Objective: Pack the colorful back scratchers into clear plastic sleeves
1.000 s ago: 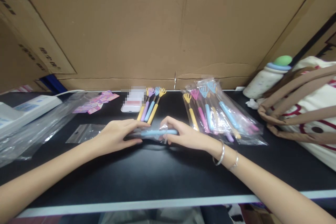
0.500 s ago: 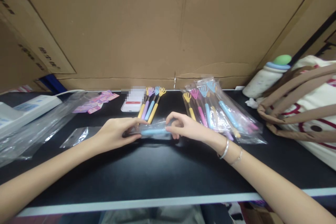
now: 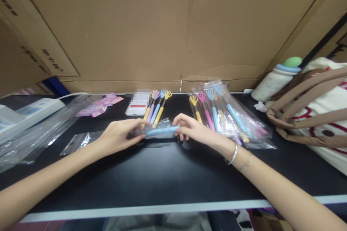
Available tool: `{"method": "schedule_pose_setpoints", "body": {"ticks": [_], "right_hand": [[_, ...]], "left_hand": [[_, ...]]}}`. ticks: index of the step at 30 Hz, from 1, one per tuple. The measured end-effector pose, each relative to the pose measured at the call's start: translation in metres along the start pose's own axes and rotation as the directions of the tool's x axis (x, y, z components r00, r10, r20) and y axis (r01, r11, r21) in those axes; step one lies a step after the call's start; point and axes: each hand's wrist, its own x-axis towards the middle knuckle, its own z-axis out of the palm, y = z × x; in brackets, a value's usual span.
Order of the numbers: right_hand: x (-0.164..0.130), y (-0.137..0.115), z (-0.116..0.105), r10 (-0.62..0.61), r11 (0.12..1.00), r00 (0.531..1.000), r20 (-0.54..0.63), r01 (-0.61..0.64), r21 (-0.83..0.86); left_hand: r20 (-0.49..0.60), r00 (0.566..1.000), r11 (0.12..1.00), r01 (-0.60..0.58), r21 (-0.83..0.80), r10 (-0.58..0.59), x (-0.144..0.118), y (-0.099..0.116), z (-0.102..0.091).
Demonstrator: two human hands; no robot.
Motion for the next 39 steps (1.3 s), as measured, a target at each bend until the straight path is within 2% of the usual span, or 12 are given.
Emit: {"method": "schedule_pose_setpoints", "body": {"ticks": [7, 18, 24, 33, 39], "right_hand": [[-0.003, -0.002, 0.01, -0.091, 0.994, 0.993, 0.069, 0.087, 0.069], [0.0, 0.005, 0.014, -0.085, 0.992, 0.994, 0.062, 0.078, 0.101], [-0.003, 0.001, 0.015, -0.129, 0.987, 0.988, 0.084, 0.121, 0.102], [-0.008, -0.006, 0.016, -0.134, 0.99, 0.973, 0.189, 0.139, -0.018], [-0.008, -0.007, 0.017, -0.147, 0.982, 0.976, 0.162, 0.163, -0.093]], "left_hand": [[0.021, 1.0, 0.999, -0.012, -0.031, 0.012, 0.0, 0.002, 0.001], [0.039, 0.999, 0.997, -0.008, -0.082, 0.012, -0.001, 0.005, 0.001], [0.04, 0.999, 0.998, 0.011, -0.056, -0.009, -0.001, 0.005, 0.0], [0.021, 1.0, 0.998, -0.004, -0.055, 0.005, -0.002, 0.005, 0.0], [0.014, 1.0, 0.997, -0.003, -0.073, 0.004, -0.002, 0.006, 0.001]]}}
